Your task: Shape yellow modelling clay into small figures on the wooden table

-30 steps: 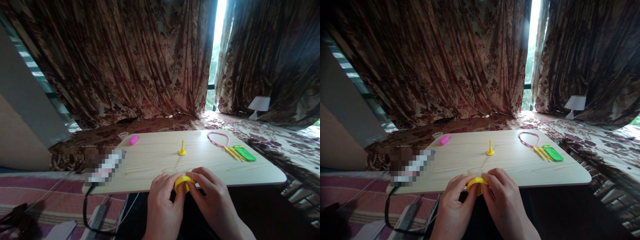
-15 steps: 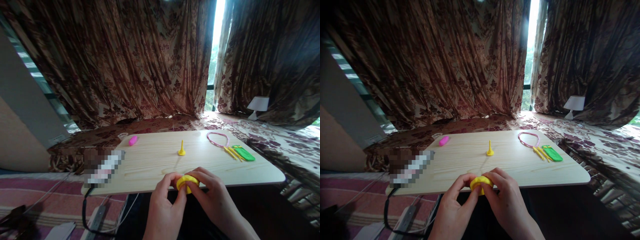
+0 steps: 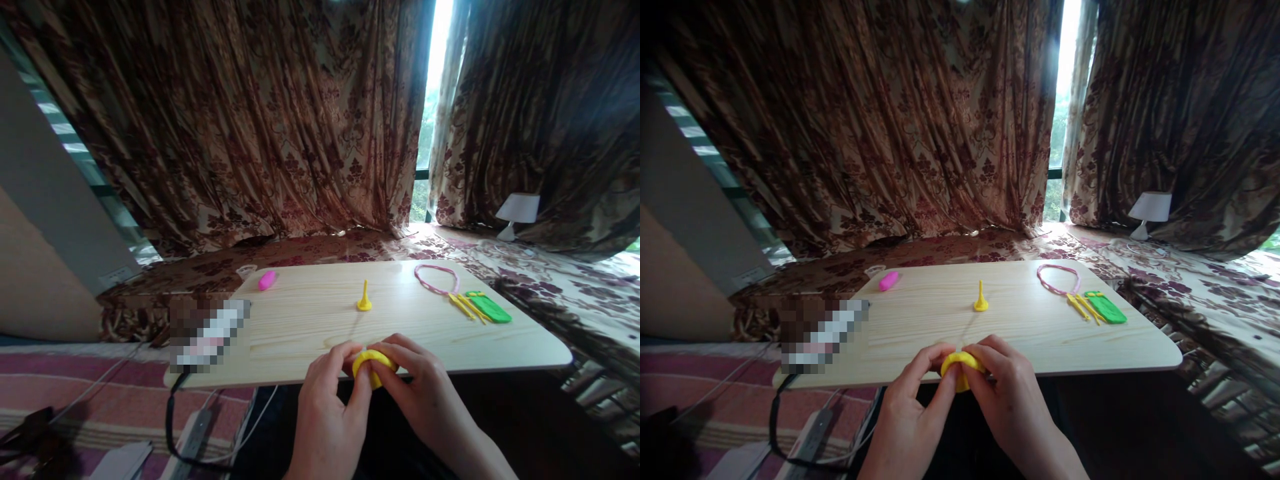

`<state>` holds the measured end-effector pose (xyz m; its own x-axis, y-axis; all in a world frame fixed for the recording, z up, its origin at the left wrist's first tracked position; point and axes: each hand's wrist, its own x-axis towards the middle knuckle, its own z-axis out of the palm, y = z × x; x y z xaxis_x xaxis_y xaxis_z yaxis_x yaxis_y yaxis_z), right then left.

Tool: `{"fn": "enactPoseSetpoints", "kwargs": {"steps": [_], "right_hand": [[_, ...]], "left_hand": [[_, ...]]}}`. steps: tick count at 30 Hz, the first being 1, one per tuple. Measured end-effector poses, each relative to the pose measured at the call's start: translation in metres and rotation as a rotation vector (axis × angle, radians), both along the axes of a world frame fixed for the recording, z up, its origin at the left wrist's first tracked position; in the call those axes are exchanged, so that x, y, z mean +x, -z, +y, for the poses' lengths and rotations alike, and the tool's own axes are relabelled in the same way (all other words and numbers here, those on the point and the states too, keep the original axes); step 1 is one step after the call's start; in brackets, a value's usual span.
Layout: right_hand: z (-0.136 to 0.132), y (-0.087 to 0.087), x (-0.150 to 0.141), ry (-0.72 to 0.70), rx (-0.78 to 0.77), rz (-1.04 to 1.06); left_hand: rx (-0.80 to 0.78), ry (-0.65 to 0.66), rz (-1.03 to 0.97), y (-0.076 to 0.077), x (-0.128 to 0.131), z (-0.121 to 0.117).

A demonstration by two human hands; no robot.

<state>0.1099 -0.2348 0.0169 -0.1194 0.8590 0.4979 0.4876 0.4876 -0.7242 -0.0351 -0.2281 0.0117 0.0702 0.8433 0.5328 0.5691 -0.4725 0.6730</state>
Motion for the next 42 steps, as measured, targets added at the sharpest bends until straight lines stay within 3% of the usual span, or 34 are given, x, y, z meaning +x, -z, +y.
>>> {"fn": "enactPoseSetpoints", "kwargs": {"steps": [11,16,27,34,38,42], "right_hand": [[-0.002,0.005,0.004,0.060,0.005,-0.013],[-0.003,-0.004,0.008,-0.083,-0.052,0.005],[-0.002,0.005,0.007,0.071,0.196,-0.058],[-0.004,-0.004,0.012,-0.036,0.097,-0.064],[-0.005,-0.011,0.013,-0.066,0.116,-0.133],[-0.004,-0.007,0.010,-0.047,0.168,-0.097]], "left_hand": [[-0.007,0.055,-0.020,0.009,0.006,-0.003],[-0.040,0.005,-0.011,0.008,0.002,-0.002],[-0.122,0.108,-0.018,0.002,0.008,-0.006],[-0.158,0.112,-0.072,0.001,0.006,-0.005],[-0.146,0.166,-0.075,0.003,0.008,-0.006],[-0.168,0.177,-0.106,0.002,0.009,-0.005]]}}
